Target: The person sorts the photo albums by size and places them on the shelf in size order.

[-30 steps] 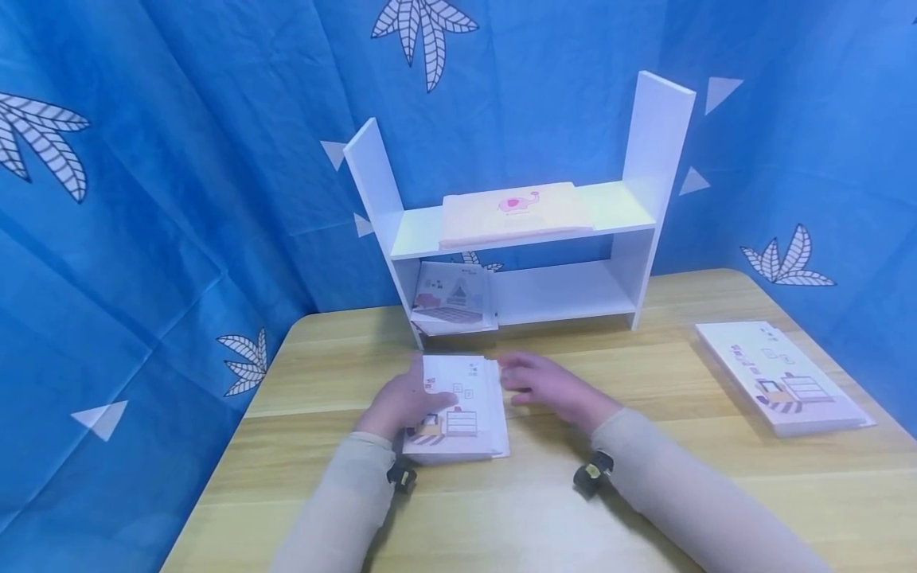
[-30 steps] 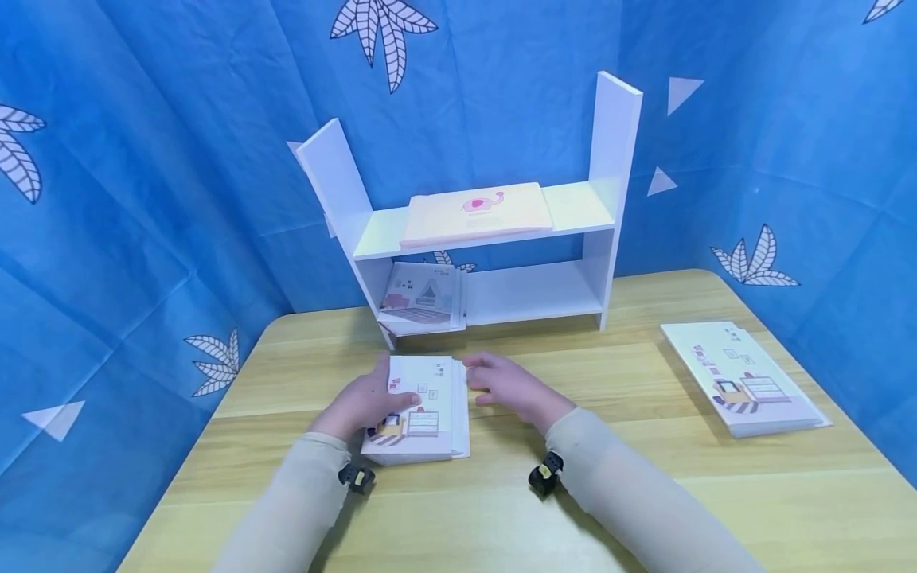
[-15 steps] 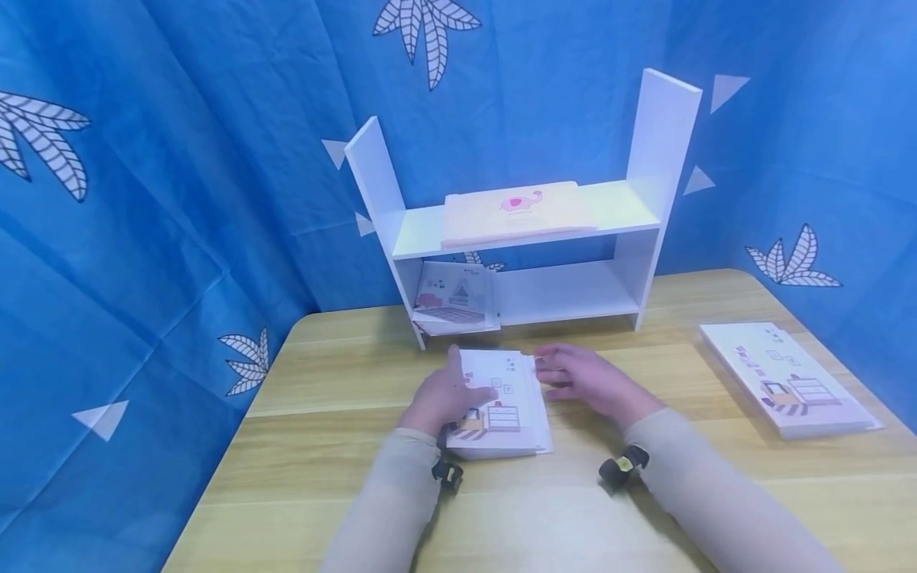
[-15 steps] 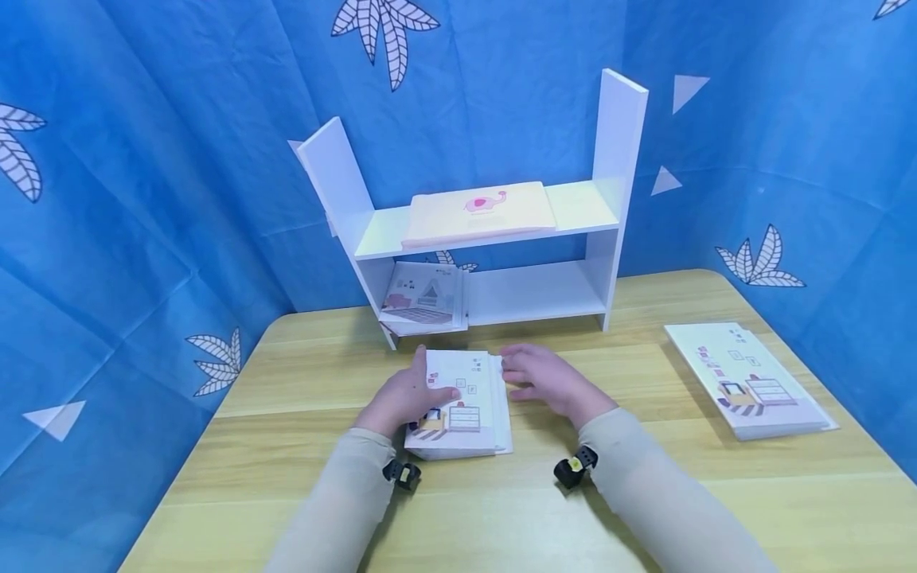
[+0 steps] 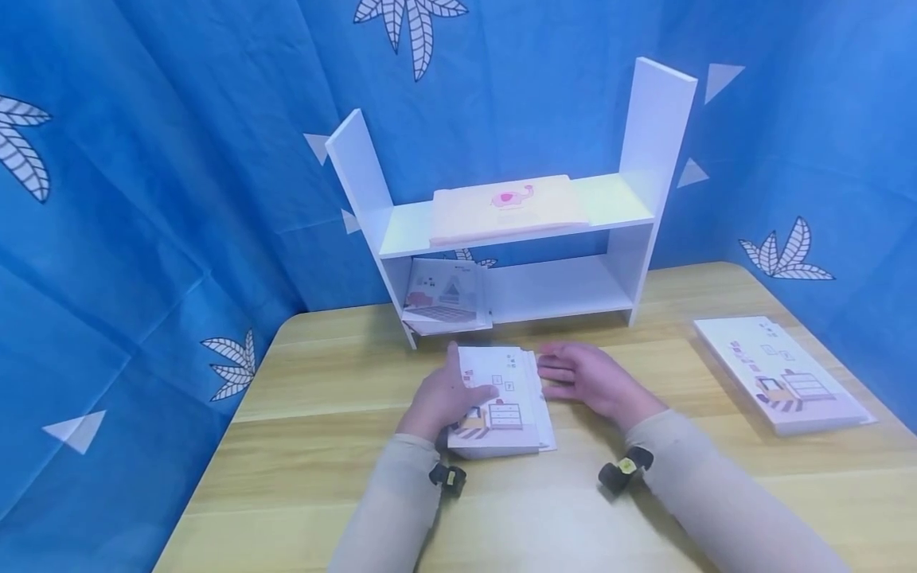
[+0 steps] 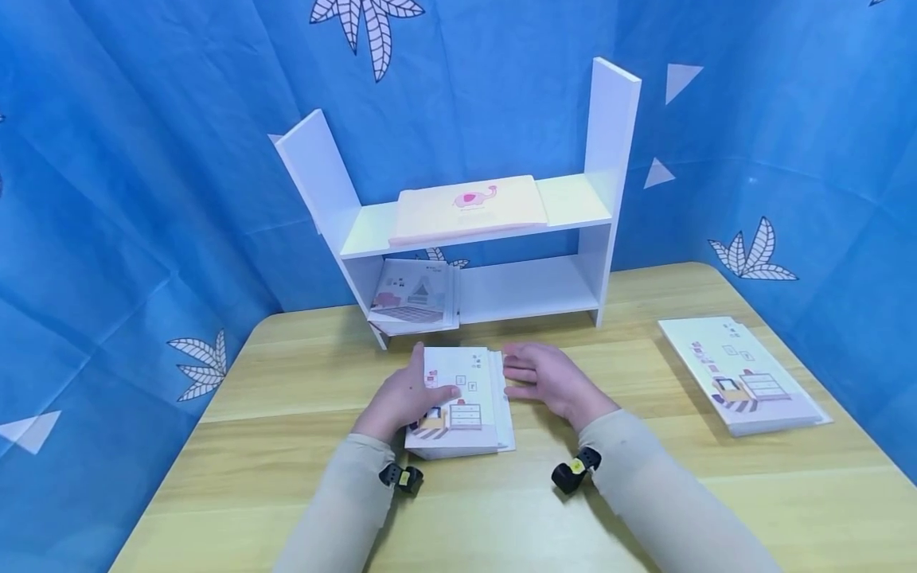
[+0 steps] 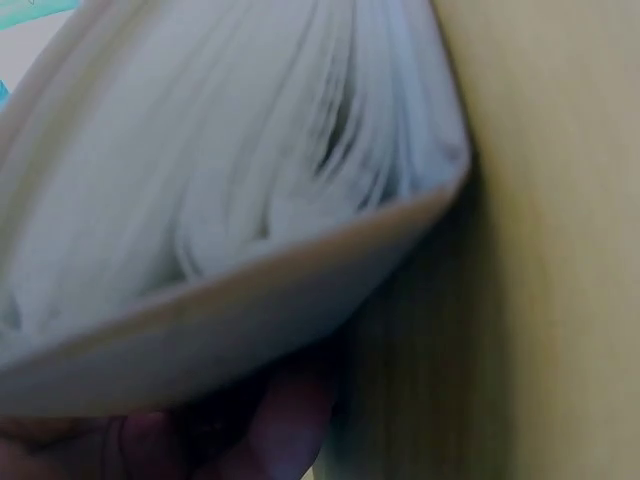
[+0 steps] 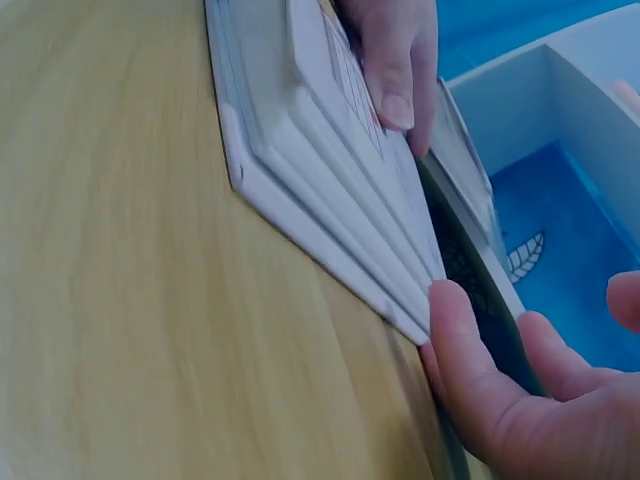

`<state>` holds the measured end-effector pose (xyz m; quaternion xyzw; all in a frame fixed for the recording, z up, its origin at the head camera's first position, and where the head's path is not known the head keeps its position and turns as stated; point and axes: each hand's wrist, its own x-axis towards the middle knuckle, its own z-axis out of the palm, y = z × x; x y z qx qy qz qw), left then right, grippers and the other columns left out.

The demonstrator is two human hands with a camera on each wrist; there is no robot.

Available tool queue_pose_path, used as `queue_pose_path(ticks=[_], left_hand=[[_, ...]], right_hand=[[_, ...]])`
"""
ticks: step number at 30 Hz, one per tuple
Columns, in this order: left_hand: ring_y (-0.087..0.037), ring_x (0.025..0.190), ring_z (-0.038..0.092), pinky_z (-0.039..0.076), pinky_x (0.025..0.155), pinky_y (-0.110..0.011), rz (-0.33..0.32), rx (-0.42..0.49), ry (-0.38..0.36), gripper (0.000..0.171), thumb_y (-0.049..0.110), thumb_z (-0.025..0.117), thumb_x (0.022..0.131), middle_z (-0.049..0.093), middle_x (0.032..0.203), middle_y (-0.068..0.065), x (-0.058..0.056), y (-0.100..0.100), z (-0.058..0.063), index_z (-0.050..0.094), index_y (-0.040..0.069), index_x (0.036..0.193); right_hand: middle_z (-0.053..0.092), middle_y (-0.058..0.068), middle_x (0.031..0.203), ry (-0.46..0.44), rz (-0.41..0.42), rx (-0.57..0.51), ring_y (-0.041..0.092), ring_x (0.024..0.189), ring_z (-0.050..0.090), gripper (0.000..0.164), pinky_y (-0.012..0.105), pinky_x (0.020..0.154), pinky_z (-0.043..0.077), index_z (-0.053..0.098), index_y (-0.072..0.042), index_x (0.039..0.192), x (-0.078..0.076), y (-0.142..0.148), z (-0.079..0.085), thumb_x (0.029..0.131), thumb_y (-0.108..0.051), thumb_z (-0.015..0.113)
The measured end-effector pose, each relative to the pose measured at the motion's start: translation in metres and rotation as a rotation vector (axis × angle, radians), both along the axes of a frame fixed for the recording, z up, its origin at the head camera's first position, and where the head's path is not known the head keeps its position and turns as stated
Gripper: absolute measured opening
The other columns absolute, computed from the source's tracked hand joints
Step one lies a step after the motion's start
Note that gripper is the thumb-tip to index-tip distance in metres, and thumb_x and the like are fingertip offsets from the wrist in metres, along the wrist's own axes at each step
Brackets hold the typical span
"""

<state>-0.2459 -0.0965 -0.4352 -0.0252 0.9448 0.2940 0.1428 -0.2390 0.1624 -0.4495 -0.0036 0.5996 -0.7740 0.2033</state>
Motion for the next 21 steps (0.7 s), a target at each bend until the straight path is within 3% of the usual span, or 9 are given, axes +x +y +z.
queue_pose_path(ticks=[5,14,18,21], left_hand=[[-0.026,0.101,0.058,0.051,0.086,-0.039,0.003,0.014,-0.006,0.12,0.062,0.077,0.081,0.045,0.153,-0.017,0.0,-0.003,0.001,0.004,0.018,0.165],[-0.023,0.09,0.058,0.049,0.075,-0.035,0.018,0.061,-0.041,0.119,0.062,0.076,0.082,0.041,0.156,-0.016,-0.001,-0.008,0.002,0.001,0.022,0.165],[-0.022,0.085,0.058,0.049,0.072,-0.033,-0.003,0.055,-0.035,0.118,0.064,0.073,0.083,0.044,0.154,-0.017,0.0,-0.008,0.004,0.0,0.021,0.165],[-0.023,0.081,0.059,0.049,0.07,-0.035,-0.02,0.051,-0.047,0.118,0.067,0.072,0.082,0.047,0.151,-0.017,0.001,-0.008,0.005,-0.001,0.021,0.164]], right_hand=[[0.035,0.032,0.153,0.002,-0.027,-0.018,0.044,0.141,0.038,0.053,0.049,0.103,0.049,0.026,0.01,0.153,0.0,-0.003,-0.002,0.107,-0.016,0.034],[0.037,0.031,0.153,0.021,-0.026,0.01,0.042,0.141,0.04,0.054,0.048,0.11,0.042,0.023,0.01,0.154,0.001,-0.007,-0.003,0.107,-0.014,0.032],[0.042,0.029,0.151,0.044,-0.028,0.035,0.037,0.135,0.048,0.053,0.042,0.106,0.047,0.025,0.011,0.153,0.002,-0.01,-0.001,0.107,-0.013,0.035],[0.051,0.026,0.142,0.042,-0.035,0.027,0.029,0.122,0.058,0.05,0.036,0.096,0.053,0.033,0.01,0.15,0.003,-0.013,-0.001,0.106,-0.012,0.042]])
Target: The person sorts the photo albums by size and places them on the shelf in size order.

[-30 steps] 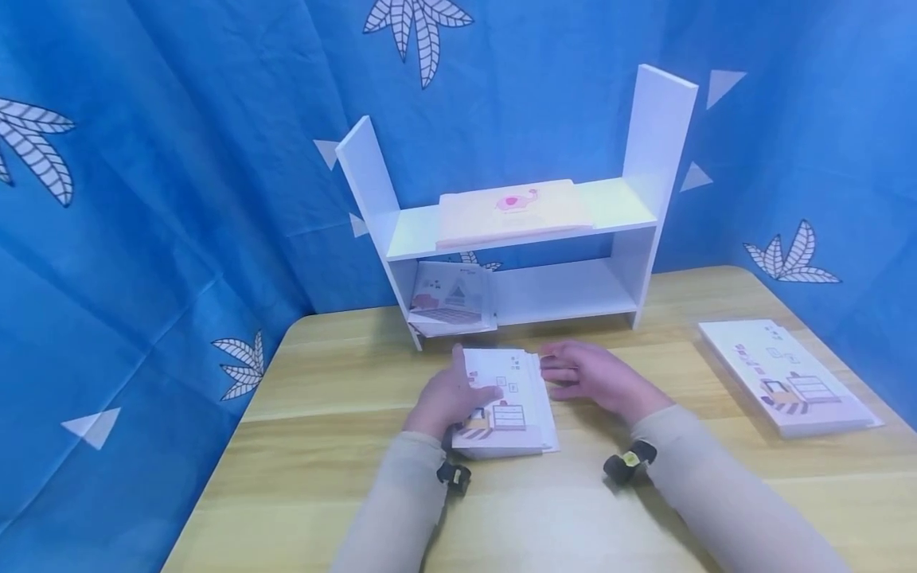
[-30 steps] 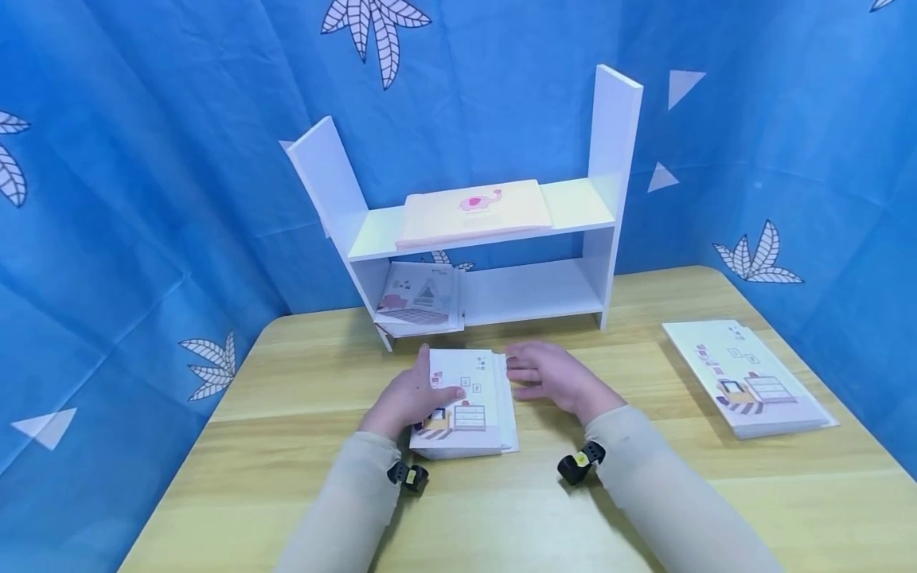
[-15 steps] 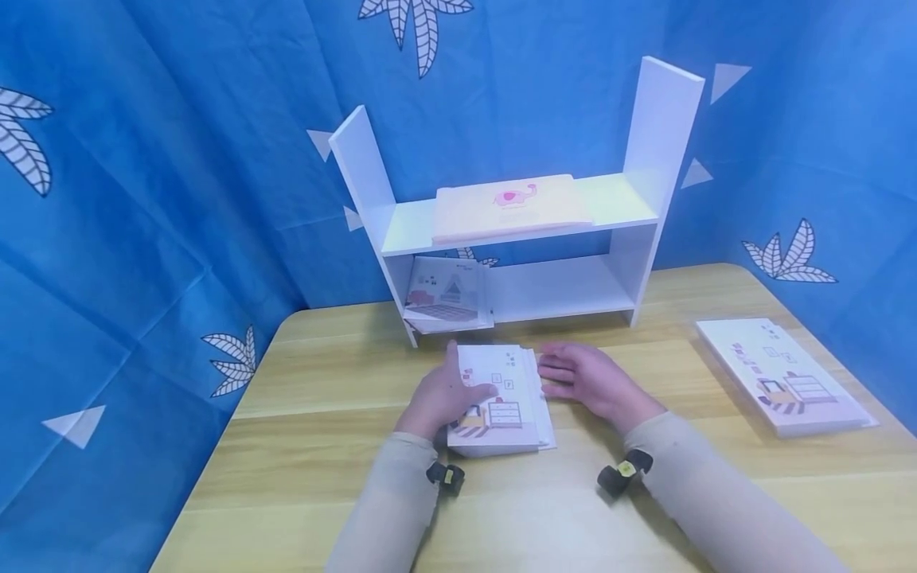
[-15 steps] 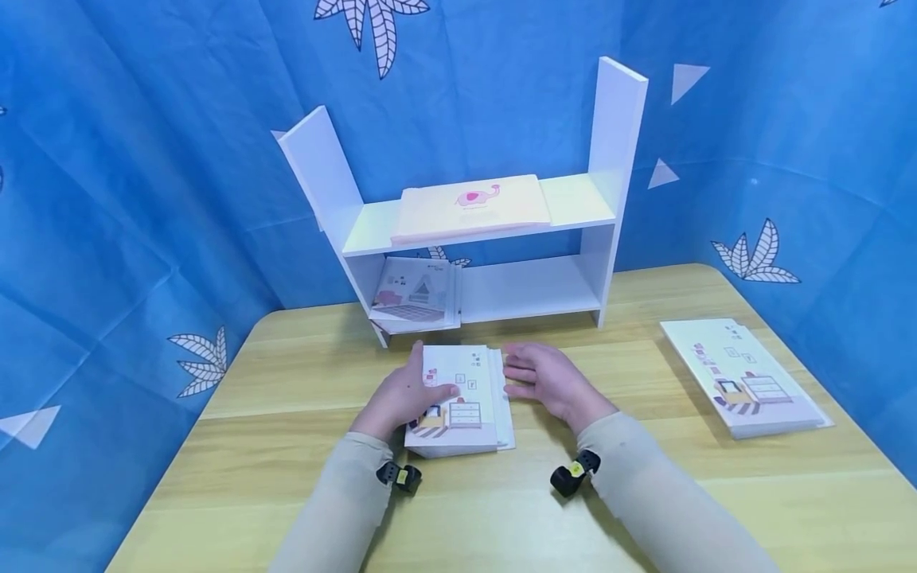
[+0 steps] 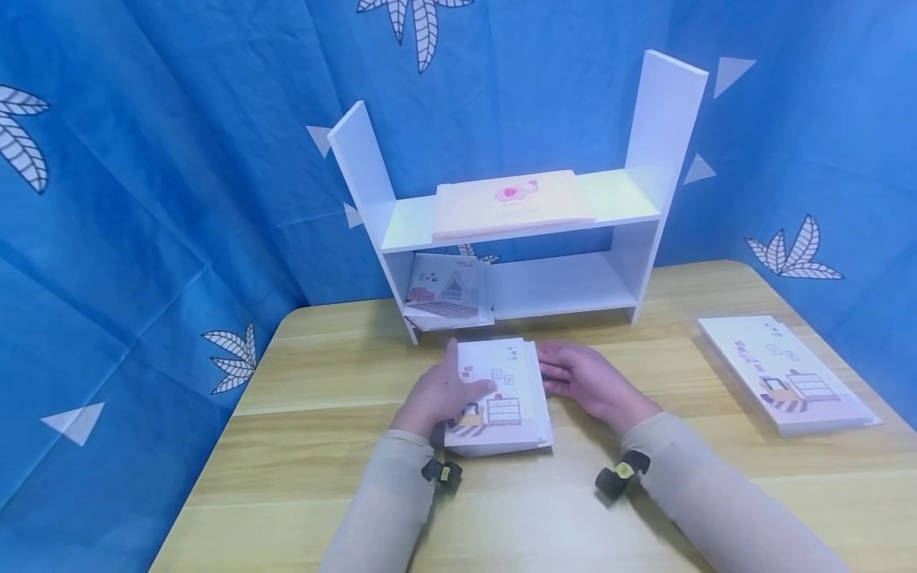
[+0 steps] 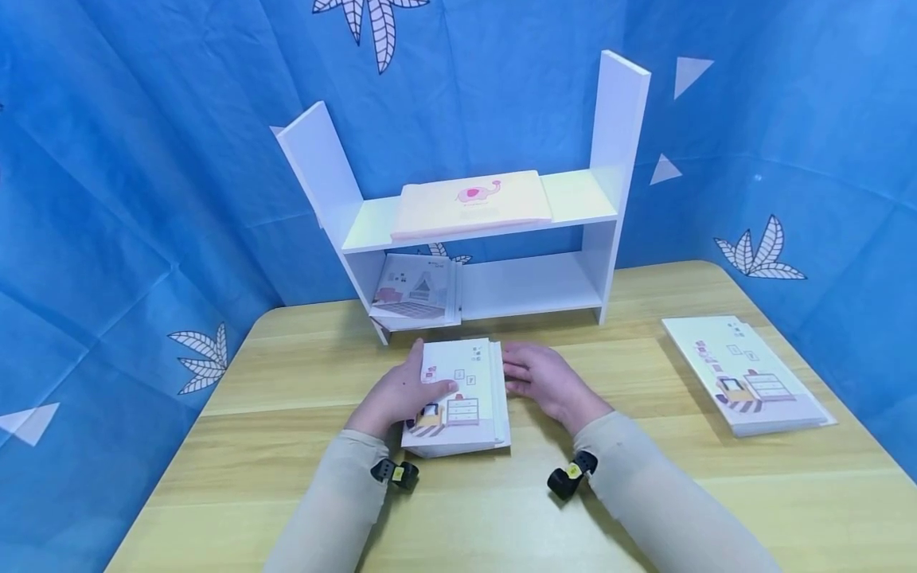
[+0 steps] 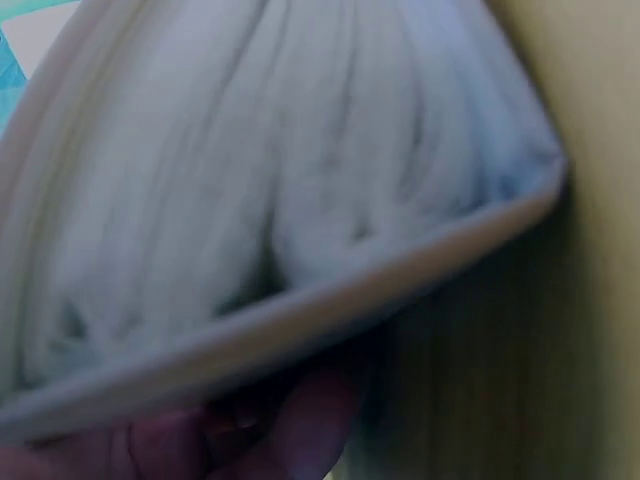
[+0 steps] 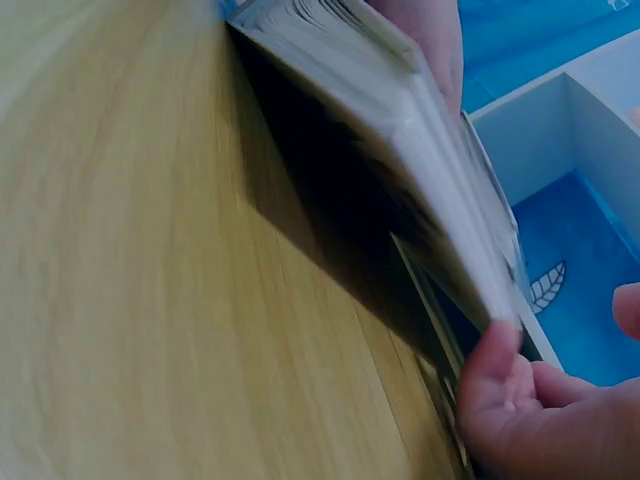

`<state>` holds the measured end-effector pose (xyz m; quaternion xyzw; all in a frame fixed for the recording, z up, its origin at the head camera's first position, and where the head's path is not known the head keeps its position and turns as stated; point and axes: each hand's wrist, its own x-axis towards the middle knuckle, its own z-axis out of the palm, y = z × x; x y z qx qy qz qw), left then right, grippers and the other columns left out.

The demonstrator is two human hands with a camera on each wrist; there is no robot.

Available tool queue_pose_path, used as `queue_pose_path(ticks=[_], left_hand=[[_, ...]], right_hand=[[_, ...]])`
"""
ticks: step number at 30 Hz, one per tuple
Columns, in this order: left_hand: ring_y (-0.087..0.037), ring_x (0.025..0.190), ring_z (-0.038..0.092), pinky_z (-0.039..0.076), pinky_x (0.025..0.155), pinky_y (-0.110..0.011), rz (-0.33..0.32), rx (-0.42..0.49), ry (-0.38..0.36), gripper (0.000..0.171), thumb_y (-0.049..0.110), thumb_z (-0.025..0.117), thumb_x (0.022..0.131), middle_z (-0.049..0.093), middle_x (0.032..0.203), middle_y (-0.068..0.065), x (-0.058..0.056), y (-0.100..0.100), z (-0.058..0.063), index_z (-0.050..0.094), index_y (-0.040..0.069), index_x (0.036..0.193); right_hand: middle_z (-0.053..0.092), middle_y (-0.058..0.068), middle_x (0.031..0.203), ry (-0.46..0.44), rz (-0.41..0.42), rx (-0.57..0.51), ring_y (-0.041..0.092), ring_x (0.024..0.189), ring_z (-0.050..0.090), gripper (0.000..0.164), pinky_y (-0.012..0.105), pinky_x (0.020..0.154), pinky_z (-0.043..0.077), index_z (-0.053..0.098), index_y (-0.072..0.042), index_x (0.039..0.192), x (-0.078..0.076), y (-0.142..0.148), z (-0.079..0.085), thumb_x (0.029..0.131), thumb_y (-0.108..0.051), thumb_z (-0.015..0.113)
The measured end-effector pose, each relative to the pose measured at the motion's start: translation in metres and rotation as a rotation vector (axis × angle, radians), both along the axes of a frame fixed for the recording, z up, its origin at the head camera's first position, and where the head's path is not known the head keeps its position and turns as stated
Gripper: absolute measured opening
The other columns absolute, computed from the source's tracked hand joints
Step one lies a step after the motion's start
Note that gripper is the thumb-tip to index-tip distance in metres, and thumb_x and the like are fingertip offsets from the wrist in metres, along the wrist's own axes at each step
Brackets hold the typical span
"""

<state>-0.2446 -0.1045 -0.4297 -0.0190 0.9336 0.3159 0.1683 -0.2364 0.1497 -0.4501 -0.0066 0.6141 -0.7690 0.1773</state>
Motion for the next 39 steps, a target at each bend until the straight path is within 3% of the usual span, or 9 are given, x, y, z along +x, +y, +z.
queue_pose_path(ticks=[4,8,13,16,20,23,28,33,39], left_hand=[[-0.024,0.078,0.059,0.049,0.067,-0.036,-0.02,0.02,-0.007,0.121,0.069,0.071,0.081,0.049,0.147,-0.018,0.003,0.0,0.004,-0.002,0.02,0.164],[-0.022,0.083,0.06,0.051,0.073,-0.035,-0.036,0.058,0.008,0.122,0.068,0.072,0.082,0.054,0.14,-0.017,0.006,-0.001,0.012,-0.002,0.017,0.164],[-0.022,0.094,0.059,0.048,0.085,-0.038,-0.023,0.06,0.021,0.116,0.069,0.067,0.085,0.057,0.133,-0.012,0.011,-0.001,0.025,-0.001,0.019,0.164],[-0.022,0.095,0.058,0.049,0.085,-0.039,-0.017,0.019,0.045,0.11,0.068,0.064,0.088,0.057,0.131,-0.012,0.015,0.002,0.033,-0.001,0.022,0.164],[-0.02,0.088,0.06,0.05,0.086,-0.04,-0.017,0.024,0.095,0.104,0.062,0.061,0.093,0.06,0.116,-0.007,0.02,0.007,0.042,-0.004,0.024,0.164],[-0.018,0.09,0.06,0.051,0.09,-0.041,-0.013,0.06,0.17,0.1,0.056,0.063,0.095,0.059,0.123,-0.004,0.023,0.011,0.049,-0.003,0.025,0.164],[-0.022,0.113,0.055,0.045,0.105,-0.047,-0.026,0.116,0.282,0.097,0.05,0.066,0.095,0.042,0.155,-0.004,0.026,0.018,0.054,0.001,0.028,0.164],[-0.022,0.124,0.051,0.039,0.111,-0.052,-0.04,0.199,0.318,0.091,0.046,0.066,0.095,0.037,0.159,-0.001,0.027,0.024,0.055,0.008,0.034,0.163],[-0.02,0.133,0.048,0.036,0.114,-0.051,-0.052,0.279,0.3,0.086,0.043,0.065,0.096,0.034,0.161,0.005,0.026,0.03,0.051,0.011,0.038,0.163]], right_hand=[[0.06,0.018,0.133,0.006,0.011,-0.028,0.02,0.107,0.062,0.048,0.031,0.087,0.054,0.038,0.005,0.15,0.0,-0.003,0.0,0.105,-0.011,0.046],[0.06,0.016,0.136,0.034,0.041,-0.022,0.023,0.106,0.065,0.058,0.035,0.088,0.055,0.033,-0.008,0.158,0.002,-0.006,0.001,0.103,-0.01,0.052],[0.052,0.015,0.144,0.065,0.081,0.045,0.032,0.104,0.066,0.08,0.041,0.084,0.057,0.021,-0.028,0.163,0.01,-0.013,0.007,0.096,-0.007,0.059],[0.044,0.018,0.149,0.052,0.108,0.008,0.036,0.1,0.068,0.087,0.044,0.08,0.06,0.007,-0.033,0.164,0.017,-0.019,0.014,0.098,-0.005,0.056],[0.05,0.022,0.143,0.046,0.101,-0.043,0.037,0.091,0.07,0.093,0.043,0.073,0.061,-0.003,-0.036,0.163,0.021,-0.023,0.021,0.099,-0.001,0.054],[0.055,0.016,0.139,0.062,0.064,-0.023,0.038,0.09,0.07,0.09,0.042,0.07,0.061,-0.001,-0.039,0.163,0.022,-0.022,0.026,0.1,-0.003,0.054],[0.055,0.009,0.141,0.085,0.022,-0.014,0.042,0.099,0.069,0.084,0.043,0.073,0.061,0.004,-0.045,0.161,0.019,-0.012,0.035,0.104,-0.011,0.054],[0.054,0.01,0.142,0.096,-0.014,-0.044,0.038,0.1,0.07,0.081,0.041,0.072,0.061,0.003,-0.043,0.162,0.013,-0.002,0.039,0.105,-0.011,0.052],[0.048,0.014,0.148,0.118,-0.061,-0.064,0.029,0.096,0.071,0.081,0.035,0.073,0.061,0.0,-0.034,0.164,0.004,0.001,0.033,0.105,-0.007,0.049]])
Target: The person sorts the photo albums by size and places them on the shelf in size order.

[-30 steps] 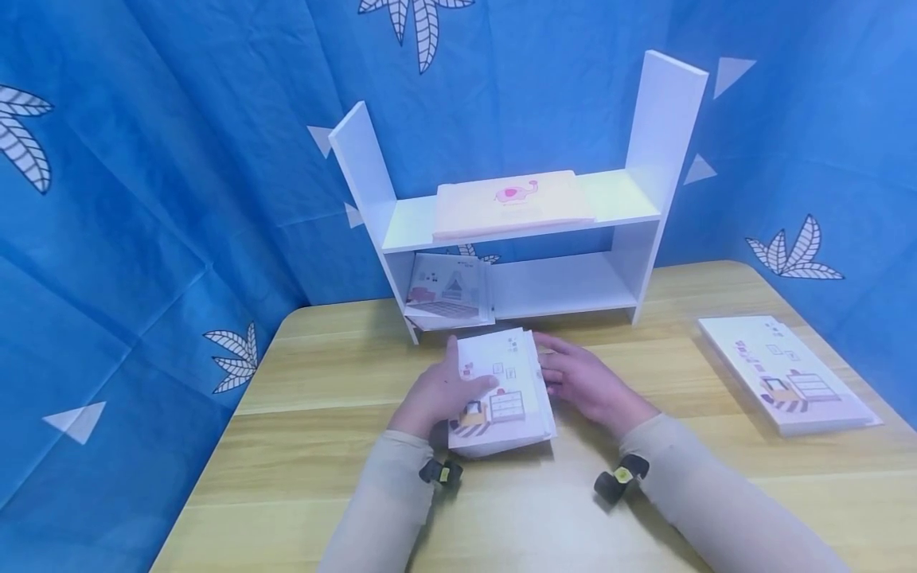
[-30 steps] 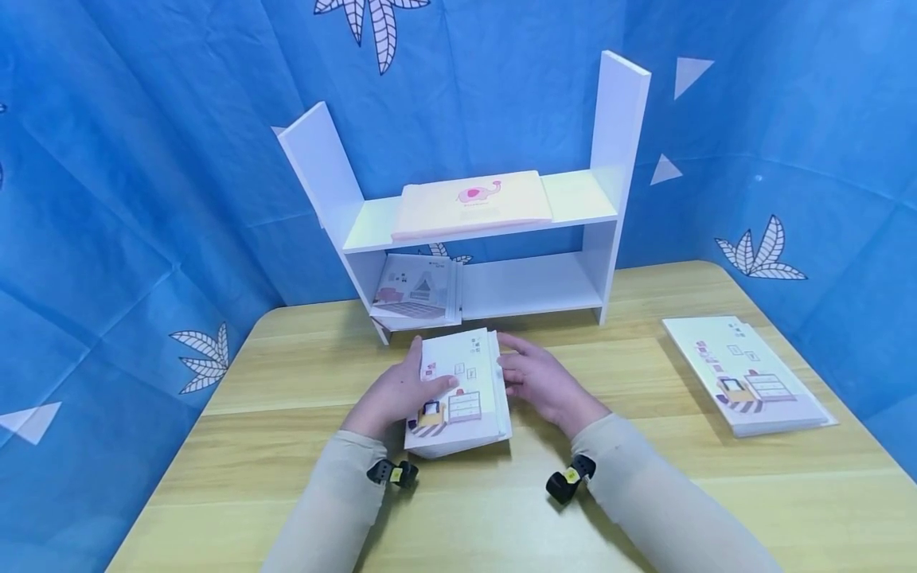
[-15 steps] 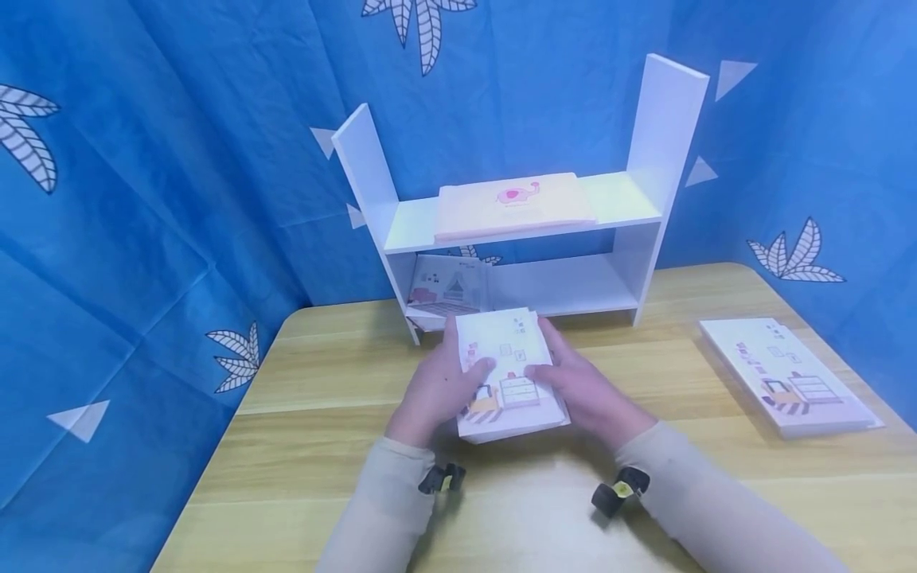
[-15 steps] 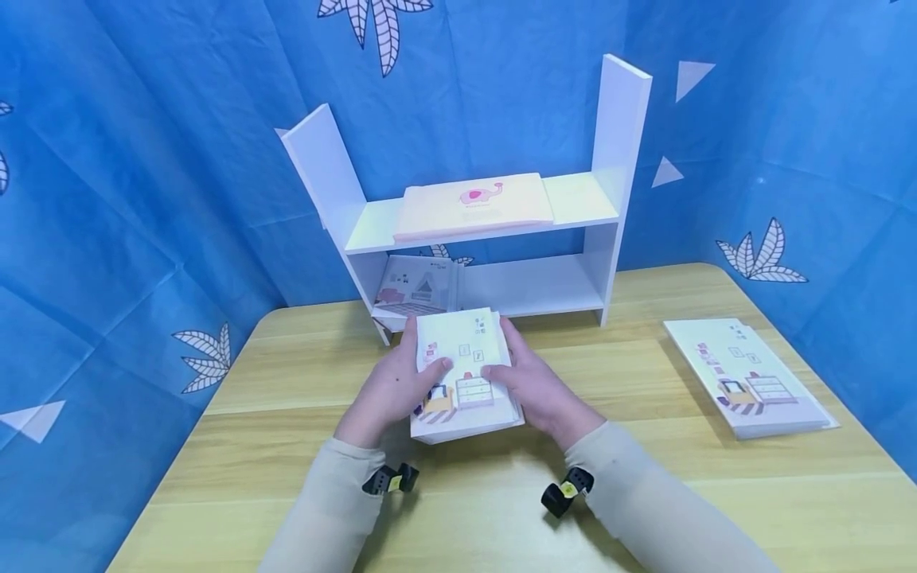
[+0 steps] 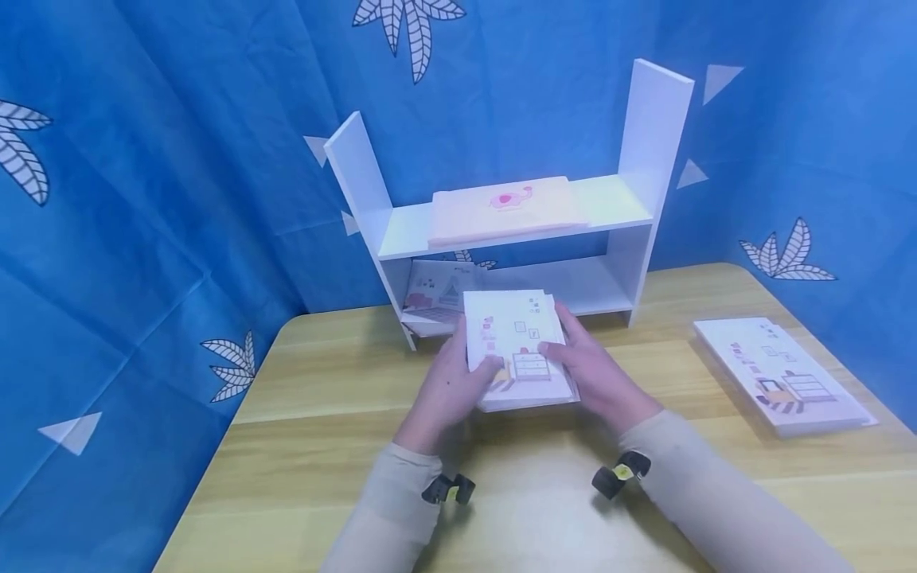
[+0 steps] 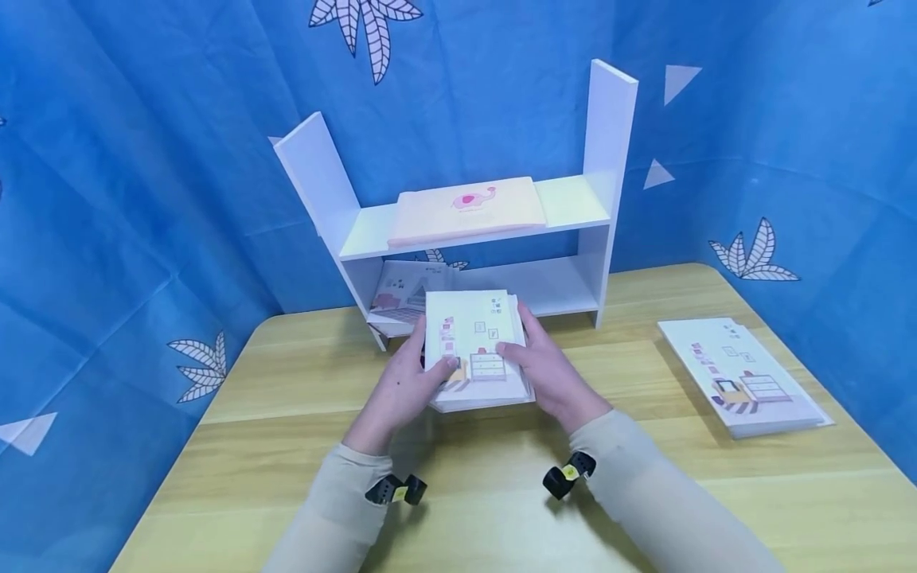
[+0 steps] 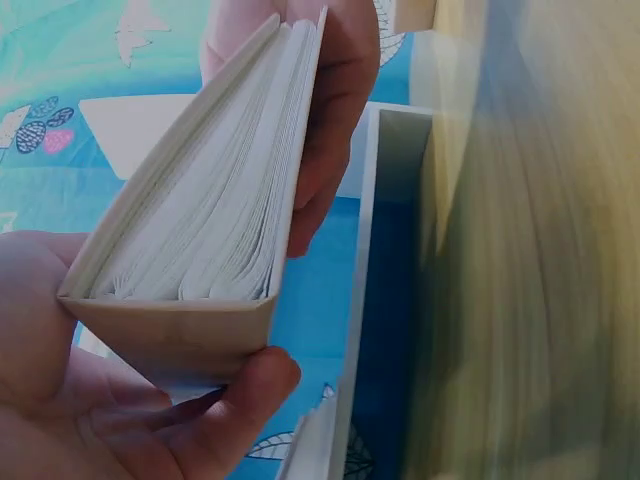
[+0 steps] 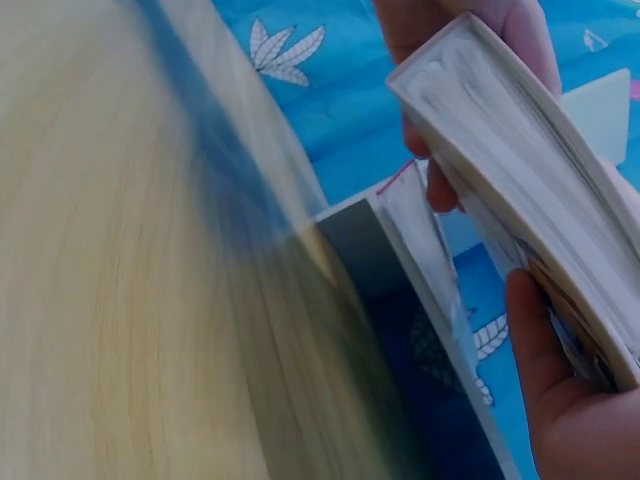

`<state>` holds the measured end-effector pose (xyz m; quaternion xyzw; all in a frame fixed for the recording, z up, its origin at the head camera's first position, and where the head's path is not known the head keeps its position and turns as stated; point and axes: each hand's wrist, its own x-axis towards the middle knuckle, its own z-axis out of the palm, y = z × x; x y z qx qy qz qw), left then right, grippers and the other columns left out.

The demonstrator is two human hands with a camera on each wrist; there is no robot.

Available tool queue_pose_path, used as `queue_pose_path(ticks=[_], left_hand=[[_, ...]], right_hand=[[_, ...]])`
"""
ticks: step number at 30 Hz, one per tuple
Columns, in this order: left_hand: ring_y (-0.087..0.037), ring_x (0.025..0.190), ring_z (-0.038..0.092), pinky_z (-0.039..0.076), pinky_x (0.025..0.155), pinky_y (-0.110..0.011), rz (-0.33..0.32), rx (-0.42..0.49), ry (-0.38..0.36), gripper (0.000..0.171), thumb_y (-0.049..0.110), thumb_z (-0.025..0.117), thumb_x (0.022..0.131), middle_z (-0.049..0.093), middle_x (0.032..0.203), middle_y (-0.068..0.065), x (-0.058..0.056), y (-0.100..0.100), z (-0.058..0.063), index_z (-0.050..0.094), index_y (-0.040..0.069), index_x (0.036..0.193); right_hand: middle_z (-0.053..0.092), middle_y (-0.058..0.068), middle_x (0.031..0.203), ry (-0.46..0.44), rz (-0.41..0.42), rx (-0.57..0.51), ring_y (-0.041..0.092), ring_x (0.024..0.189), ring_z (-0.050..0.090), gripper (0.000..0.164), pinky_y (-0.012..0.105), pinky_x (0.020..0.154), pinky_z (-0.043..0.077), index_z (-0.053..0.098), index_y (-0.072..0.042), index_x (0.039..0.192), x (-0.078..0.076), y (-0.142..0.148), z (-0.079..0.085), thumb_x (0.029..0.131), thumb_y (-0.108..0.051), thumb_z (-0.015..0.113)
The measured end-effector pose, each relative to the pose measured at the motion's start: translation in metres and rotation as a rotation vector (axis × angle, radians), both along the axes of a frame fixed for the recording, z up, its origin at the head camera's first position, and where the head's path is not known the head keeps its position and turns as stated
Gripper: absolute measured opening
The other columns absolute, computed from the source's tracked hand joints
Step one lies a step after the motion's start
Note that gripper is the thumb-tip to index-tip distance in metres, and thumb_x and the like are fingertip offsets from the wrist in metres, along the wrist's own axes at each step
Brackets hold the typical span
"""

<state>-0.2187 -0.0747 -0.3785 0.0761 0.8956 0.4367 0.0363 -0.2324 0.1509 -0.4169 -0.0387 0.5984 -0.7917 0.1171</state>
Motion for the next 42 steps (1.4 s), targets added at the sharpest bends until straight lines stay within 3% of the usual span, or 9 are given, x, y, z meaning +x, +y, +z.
queue_pose_path(ticks=[4,7,10,16,19,26,33,39,42], left_hand=[[-0.023,0.142,0.04,0.033,0.115,-0.05,-0.009,0.006,-0.004,0.085,0.044,0.062,0.098,0.029,0.164,0.004,-0.005,0.0,-0.007,0.009,0.035,0.164],[-0.024,0.144,0.037,0.031,0.117,-0.048,-0.003,0.006,-0.021,0.086,0.046,0.059,0.099,0.027,0.165,0.001,-0.013,0.0,-0.011,0.006,0.031,0.164],[-0.026,0.143,0.04,0.032,0.116,-0.047,0.015,-0.002,-0.027,0.086,0.046,0.058,0.1,0.028,0.165,-0.001,-0.024,0.001,-0.01,0.005,0.027,0.165],[-0.03,0.143,0.04,0.035,0.115,-0.047,0.038,-0.138,0.051,0.078,0.043,0.059,0.101,0.032,0.163,-0.007,-0.058,0.002,0.004,0.02,0.017,0.163],[-0.032,0.144,0.038,0.033,0.116,-0.048,0.032,-0.196,0.088,0.074,0.041,0.06,0.101,0.035,0.161,-0.01,-0.076,0.002,0.01,0.026,0.014,0.161],[-0.032,0.142,0.041,0.037,0.114,-0.048,0.026,-0.203,0.124,0.072,0.04,0.061,0.101,0.036,0.16,-0.01,-0.105,0.002,0.014,0.03,0.012,0.16],[-0.031,0.138,0.047,0.04,0.112,-0.046,0.05,-0.179,0.147,0.07,0.036,0.063,0.101,0.045,0.155,-0.011,-0.122,0.003,0.008,0.033,0.012,0.159],[-0.027,0.118,0.061,0.054,0.094,-0.042,0.074,-0.152,0.137,0.072,0.037,0.065,0.099,0.052,0.149,-0.013,-0.13,0.01,-0.001,0.033,0.014,0.16],[-0.028,0.117,0.062,0.054,0.093,-0.041,0.087,-0.159,0.144,0.072,0.038,0.065,0.099,0.053,0.148,-0.013,-0.132,0.012,-0.004,0.033,0.014,0.159]], right_hand=[[0.035,0.008,0.159,0.058,-0.091,0.193,0.03,0.112,0.063,0.079,0.037,0.089,0.056,0.006,-0.025,0.165,-0.013,-0.002,-0.005,0.104,-0.014,0.054],[0.023,0.006,0.166,0.113,-0.167,0.377,0.032,0.136,0.044,0.078,0.046,0.112,0.039,0.013,-0.019,0.164,-0.027,-0.005,-0.005,0.101,-0.021,0.059],[0.015,0.008,0.168,0.155,-0.222,0.503,0.031,0.15,0.023,0.08,0.05,0.121,0.02,0.014,-0.016,0.164,-0.042,-0.008,-0.002,0.1,-0.025,0.062],[0.016,0.01,0.168,0.178,-0.263,0.563,0.034,0.148,0.027,0.079,0.049,0.121,0.022,0.011,-0.014,0.164,-0.072,-0.016,0.004,0.102,-0.027,0.057],[0.014,0.011,0.168,0.194,-0.249,0.589,0.034,0.151,0.019,0.076,0.05,0.122,0.016,0.009,-0.012,0.164,-0.085,-0.019,0.006,0.104,-0.03,0.053],[0.017,0.011,0.167,0.214,-0.246,0.674,0.033,0.153,0.014,0.072,0.048,0.122,0.015,0.013,-0.012,0.163,-0.11,-0.023,0.013,0.106,-0.034,0.05],[0.012,0.016,0.168,0.229,-0.243,0.744,0.033,0.153,0.009,0.067,0.047,0.123,0.009,0.012,-0.005,0.162,-0.124,-0.029,0.011,0.108,-0.031,0.042],[0.01,0.017,0.168,0.27,-0.243,0.799,0.034,0.153,0.007,0.062,0.048,0.123,0.008,0.011,-0.002,0.161,-0.135,-0.029,0.003,0.109,-0.024,0.035],[0.012,0.017,0.167,0.284,-0.249,0.833,0.035,0.153,0.01,0.06,0.048,0.123,0.01,0.013,-0.002,0.161,-0.139,-0.029,0.0,0.109,-0.023,0.034]])
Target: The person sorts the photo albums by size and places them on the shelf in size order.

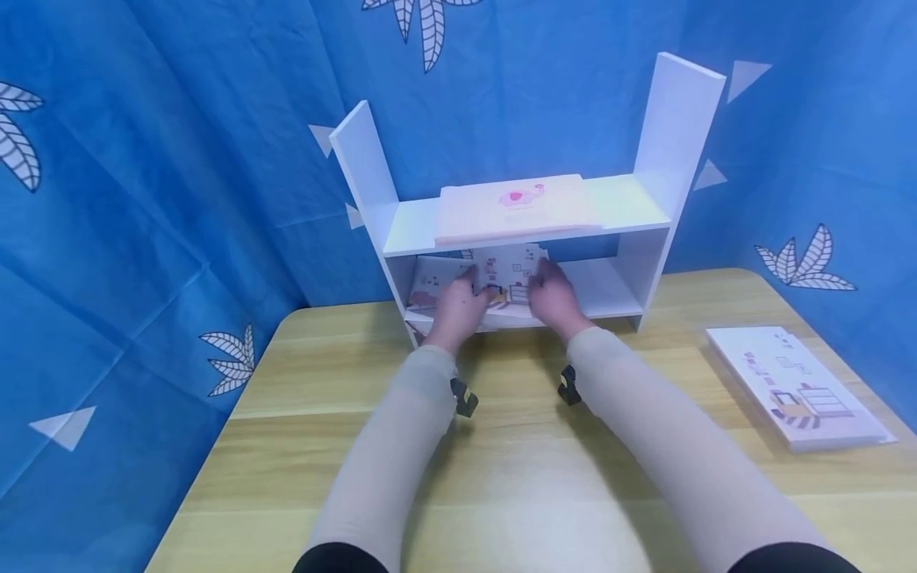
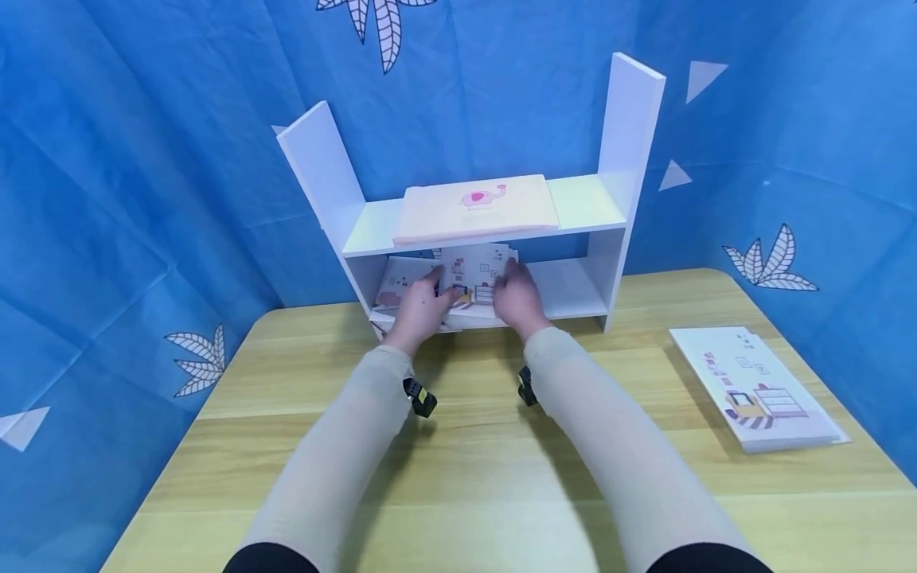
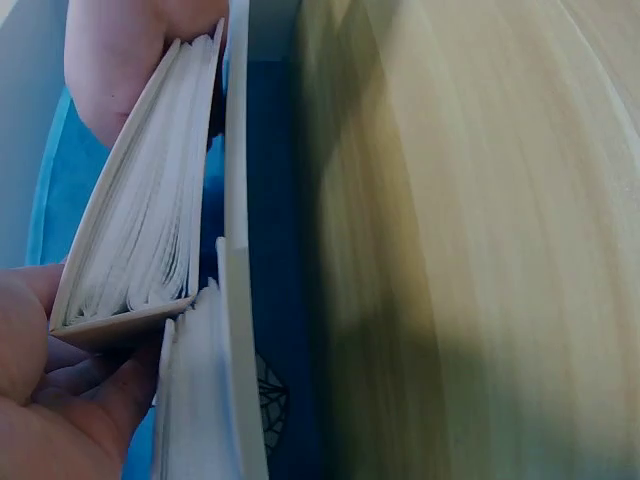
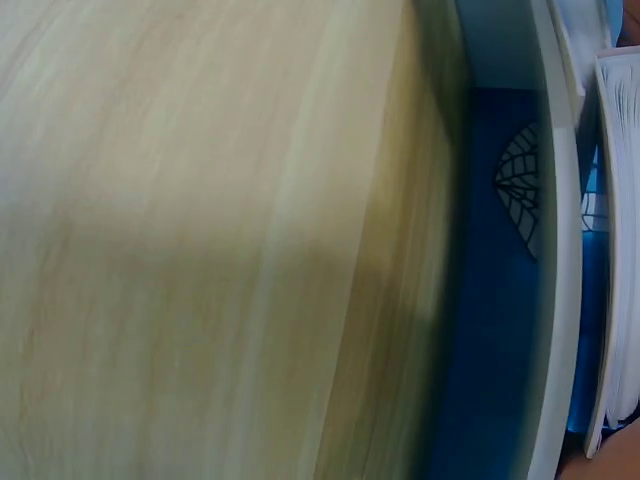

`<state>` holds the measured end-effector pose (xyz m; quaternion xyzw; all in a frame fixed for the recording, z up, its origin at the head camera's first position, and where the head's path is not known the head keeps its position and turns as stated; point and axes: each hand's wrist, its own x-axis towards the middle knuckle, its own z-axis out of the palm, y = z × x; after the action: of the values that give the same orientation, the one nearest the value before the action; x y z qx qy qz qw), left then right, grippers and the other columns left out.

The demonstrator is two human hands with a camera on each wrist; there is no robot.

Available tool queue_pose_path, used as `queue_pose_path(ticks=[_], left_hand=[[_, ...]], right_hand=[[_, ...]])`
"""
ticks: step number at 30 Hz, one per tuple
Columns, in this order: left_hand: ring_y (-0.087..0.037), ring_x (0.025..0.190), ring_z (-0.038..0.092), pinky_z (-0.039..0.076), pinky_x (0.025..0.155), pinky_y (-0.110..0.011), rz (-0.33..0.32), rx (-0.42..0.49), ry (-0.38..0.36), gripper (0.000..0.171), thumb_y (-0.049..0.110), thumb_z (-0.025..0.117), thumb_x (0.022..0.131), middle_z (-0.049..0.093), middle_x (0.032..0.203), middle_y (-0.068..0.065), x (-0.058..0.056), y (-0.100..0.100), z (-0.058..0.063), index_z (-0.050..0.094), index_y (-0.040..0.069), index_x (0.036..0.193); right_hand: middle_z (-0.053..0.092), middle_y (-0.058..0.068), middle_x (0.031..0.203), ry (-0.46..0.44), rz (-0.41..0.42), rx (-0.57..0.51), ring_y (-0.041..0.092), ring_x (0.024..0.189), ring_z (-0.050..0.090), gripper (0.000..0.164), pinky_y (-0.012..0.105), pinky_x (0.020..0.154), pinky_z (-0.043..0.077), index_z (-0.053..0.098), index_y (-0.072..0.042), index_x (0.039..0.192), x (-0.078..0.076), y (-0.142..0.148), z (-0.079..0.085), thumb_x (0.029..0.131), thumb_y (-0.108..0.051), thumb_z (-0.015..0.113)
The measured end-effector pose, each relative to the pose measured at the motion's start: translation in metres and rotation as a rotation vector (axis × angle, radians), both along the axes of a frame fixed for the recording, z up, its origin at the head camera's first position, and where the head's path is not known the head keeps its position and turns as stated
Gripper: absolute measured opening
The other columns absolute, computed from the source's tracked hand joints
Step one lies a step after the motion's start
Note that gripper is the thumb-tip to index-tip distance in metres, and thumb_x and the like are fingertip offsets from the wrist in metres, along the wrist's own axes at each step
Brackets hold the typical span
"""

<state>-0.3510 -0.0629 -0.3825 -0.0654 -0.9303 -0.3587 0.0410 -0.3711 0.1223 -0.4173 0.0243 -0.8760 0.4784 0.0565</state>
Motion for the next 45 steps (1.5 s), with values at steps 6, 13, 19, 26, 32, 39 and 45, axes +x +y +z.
queue_pose_path(ticks=[6,13,19,26,32,39,45], left_hand=[[-0.032,0.127,0.057,0.049,0.102,-0.045,-0.001,-0.03,0.01,0.07,0.04,0.062,0.1,0.049,0.152,-0.014,0.0,0.001,-0.005,0.034,0.013,0.159],[-0.032,0.121,0.061,0.049,0.103,-0.045,-0.005,-0.016,0.031,0.068,0.041,0.061,0.101,0.05,0.15,-0.014,-0.001,-0.002,-0.008,0.037,0.012,0.157],[-0.031,0.12,0.062,0.048,0.104,-0.043,-0.008,-0.025,0.035,0.068,0.043,0.059,0.101,0.049,0.151,-0.014,-0.003,-0.002,-0.011,0.036,0.012,0.158],[-0.029,0.12,0.062,0.047,0.105,-0.043,0.012,0.017,0.02,0.068,0.045,0.059,0.101,0.045,0.155,-0.011,-0.003,-0.003,-0.014,0.036,0.017,0.158],[-0.03,0.137,0.048,0.04,0.112,-0.043,0.025,0.023,0.001,0.068,0.048,0.058,0.101,0.044,0.156,-0.008,-0.005,-0.003,-0.016,0.036,0.019,0.158],[-0.031,0.137,0.048,0.041,0.111,-0.045,0.031,0.007,0.019,0.066,0.048,0.058,0.1,0.046,0.155,-0.008,-0.004,-0.002,-0.017,0.04,0.02,0.156],[-0.03,0.127,0.057,0.046,0.106,-0.043,0.024,-0.059,0.042,0.06,0.047,0.056,0.102,0.052,0.15,-0.01,-0.005,0.001,-0.02,0.043,0.021,0.155]], right_hand=[[0.018,0.017,0.166,-0.003,-0.009,0.085,0.036,0.151,0.017,0.057,0.049,0.123,0.014,0.018,-0.002,0.161,-0.001,0.0,-0.004,0.109,-0.022,0.032],[0.035,0.022,0.158,0.053,-0.017,0.226,0.039,0.141,0.039,0.052,0.049,0.119,0.028,0.03,0.004,0.156,-0.006,-0.002,-0.005,0.109,-0.019,0.03],[0.041,0.024,0.154,0.037,-0.022,0.344,0.039,0.136,0.045,0.052,0.049,0.116,0.034,0.032,0.006,0.153,-0.006,-0.004,-0.001,0.106,-0.014,0.032],[0.049,0.025,0.145,0.043,-0.017,0.464,0.039,0.127,0.053,0.05,0.049,0.11,0.04,0.037,0.01,0.148,-0.006,-0.006,0.004,0.102,-0.011,0.035],[0.062,0.022,0.129,0.072,-0.024,0.551,0.038,0.112,0.061,0.048,0.057,0.105,0.042,0.044,0.007,0.145,-0.007,-0.005,0.003,0.102,-0.015,0.035],[0.069,0.018,0.104,0.115,-0.01,0.537,0.037,0.103,0.062,0.033,0.052,0.109,0.036,0.056,0.002,0.116,-0.008,-0.001,-0.001,0.102,-0.013,0.031],[0.062,0.021,0.114,0.073,-0.021,0.506,0.044,0.115,0.051,0.036,0.056,0.104,0.039,0.053,0.003,0.125,-0.007,0.003,-0.003,0.102,-0.015,0.031]])
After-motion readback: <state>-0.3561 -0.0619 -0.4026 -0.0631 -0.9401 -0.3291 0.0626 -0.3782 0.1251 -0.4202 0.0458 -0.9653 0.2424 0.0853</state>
